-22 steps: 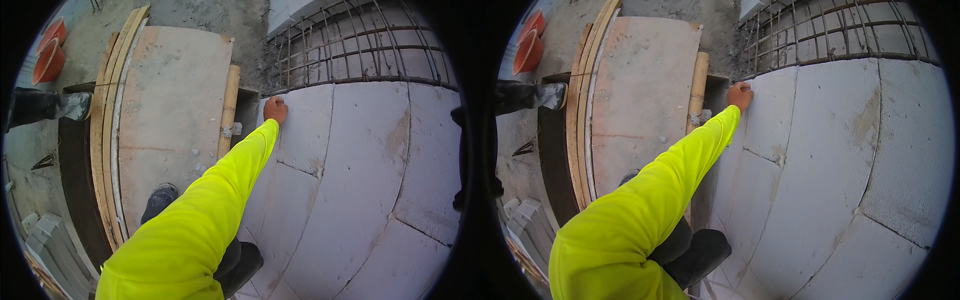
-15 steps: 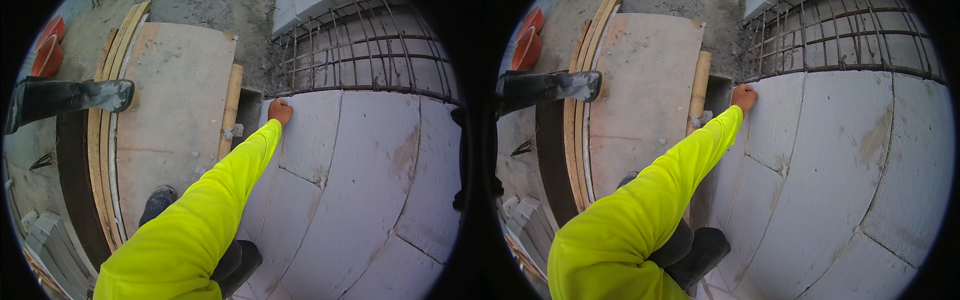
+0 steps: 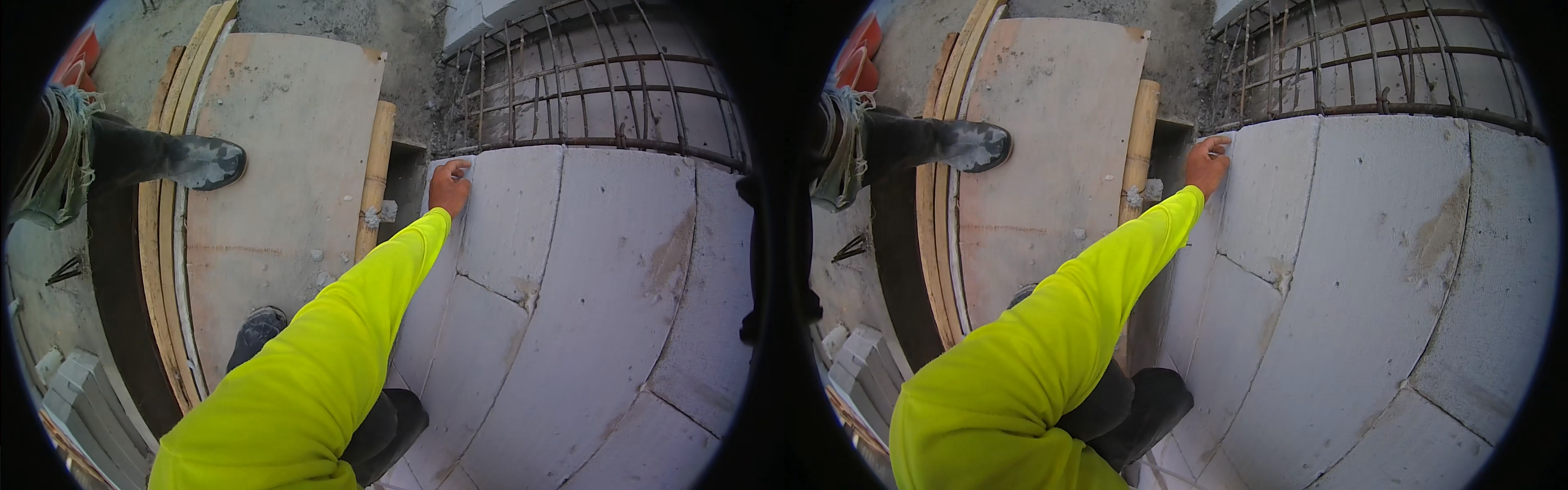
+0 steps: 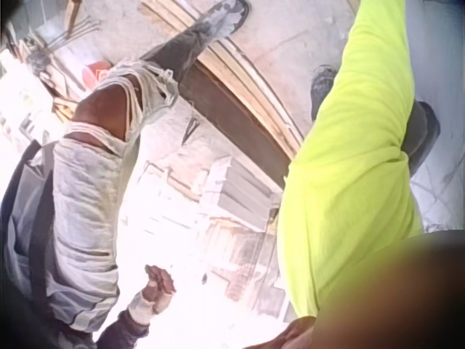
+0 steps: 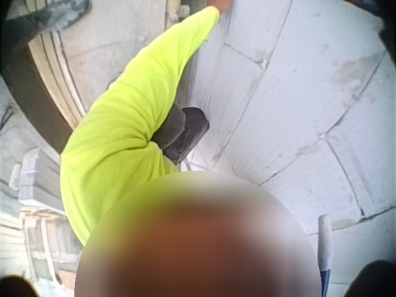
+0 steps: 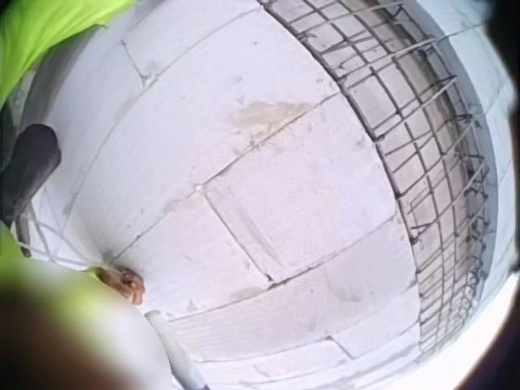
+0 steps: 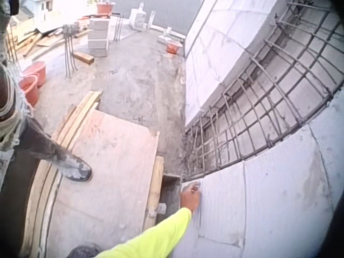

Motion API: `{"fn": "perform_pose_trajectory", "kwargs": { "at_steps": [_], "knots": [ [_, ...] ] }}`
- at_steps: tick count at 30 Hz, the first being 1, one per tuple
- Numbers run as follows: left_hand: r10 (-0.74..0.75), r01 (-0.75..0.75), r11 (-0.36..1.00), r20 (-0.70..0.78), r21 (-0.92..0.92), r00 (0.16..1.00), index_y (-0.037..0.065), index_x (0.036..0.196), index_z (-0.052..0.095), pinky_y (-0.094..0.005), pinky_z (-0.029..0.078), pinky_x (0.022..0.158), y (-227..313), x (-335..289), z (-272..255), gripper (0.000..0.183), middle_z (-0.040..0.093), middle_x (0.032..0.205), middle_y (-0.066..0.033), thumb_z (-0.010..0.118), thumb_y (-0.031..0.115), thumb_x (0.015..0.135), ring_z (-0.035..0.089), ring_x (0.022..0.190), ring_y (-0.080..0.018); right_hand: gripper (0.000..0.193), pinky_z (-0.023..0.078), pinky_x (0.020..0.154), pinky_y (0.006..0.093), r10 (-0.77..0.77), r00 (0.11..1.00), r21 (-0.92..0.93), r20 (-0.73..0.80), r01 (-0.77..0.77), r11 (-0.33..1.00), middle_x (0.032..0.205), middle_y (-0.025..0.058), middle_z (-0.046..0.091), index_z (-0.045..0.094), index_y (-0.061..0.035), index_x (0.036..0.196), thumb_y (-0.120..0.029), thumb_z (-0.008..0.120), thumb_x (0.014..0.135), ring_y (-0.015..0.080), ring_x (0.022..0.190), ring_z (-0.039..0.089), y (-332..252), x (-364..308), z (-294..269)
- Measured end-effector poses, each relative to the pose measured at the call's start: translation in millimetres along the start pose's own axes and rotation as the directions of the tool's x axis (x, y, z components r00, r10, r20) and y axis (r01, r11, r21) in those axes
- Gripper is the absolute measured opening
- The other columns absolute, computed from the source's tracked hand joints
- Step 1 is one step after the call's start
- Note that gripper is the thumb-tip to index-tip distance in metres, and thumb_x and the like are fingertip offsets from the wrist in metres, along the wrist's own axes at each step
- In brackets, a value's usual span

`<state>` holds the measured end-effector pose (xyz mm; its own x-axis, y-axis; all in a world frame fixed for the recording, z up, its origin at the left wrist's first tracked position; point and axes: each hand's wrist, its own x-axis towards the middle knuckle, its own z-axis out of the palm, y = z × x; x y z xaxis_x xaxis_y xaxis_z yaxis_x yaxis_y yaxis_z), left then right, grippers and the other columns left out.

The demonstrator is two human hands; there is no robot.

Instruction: The person uses a spirit level to check a vertical wall section, then retrieves pliers and a wire to secure the level to rebar. Afterward, they use a water level tube to transfer a height reference and mark a point on a block wall with a pen.

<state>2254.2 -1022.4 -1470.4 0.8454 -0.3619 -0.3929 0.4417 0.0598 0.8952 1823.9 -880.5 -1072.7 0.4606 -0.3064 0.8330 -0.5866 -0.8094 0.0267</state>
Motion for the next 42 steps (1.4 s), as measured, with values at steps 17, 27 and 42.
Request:
{"fn": "perform_pose_trajectory", "kwargs": {
  "at_steps": [17,27,42],
  "knots": [
    [0.32,-0.464,0.778,0.369,0.423,0.872,0.018,0.148,0.045,-0.0416,0.047,0.103,-20.3,-29.3,-41.7,0.067,0.049,0.142,-0.0132,0.056,0.004,0.083,0.054,0.124,-0.0336,0.029,0.041,0.063,0.0377,-0.08,0.997,-0.042,-0.007,0.079,0.996,0.078,0.0075,0.057,0.051,-0.0098,0.105,-0.038,0.049,0.101,0.0158,0.065,0.049,-3.5,9.2,3.7],
    [0.455,-0.729,0.498,0.574,0.47,0.681,0.018,0.146,0.047,-0.0408,0.051,0.101,-24.3,0.2,-62.8,0.061,0.053,0.144,-0.0088,0.053,-0.001,0.088,0.06,0.121,-0.0303,0.029,0.039,0.057,0.0348,-0.127,0.992,-0.063,0.004,0.126,0.99,0.073,0.0074,0.054,0.051,-0.0075,0.098,-0.035,0.047,0.103,0.016,0.059,0.046,-9.5,17.9,7.2],
    [0.448,-0.72,0.58,0.589,0.381,0.673,0.017,0.136,0.059,-0.04,0.052,0.099,-16.1,16.9,-67.3,0.047,0.06,0.137,-0.0096,0.058,0.008,0.089,0.064,0.114,-0.0303,0.034,0.036,0.047,0.0305,-0.186,0.982,-0.107,-0.014,0.183,0.977,0.065,0.0073,0.05,0.052,-0.004,0.088,-0.031,0.043,0.105,0.0163,0.05,0.042,-14.3,23.8,8.1]
  ]
}}
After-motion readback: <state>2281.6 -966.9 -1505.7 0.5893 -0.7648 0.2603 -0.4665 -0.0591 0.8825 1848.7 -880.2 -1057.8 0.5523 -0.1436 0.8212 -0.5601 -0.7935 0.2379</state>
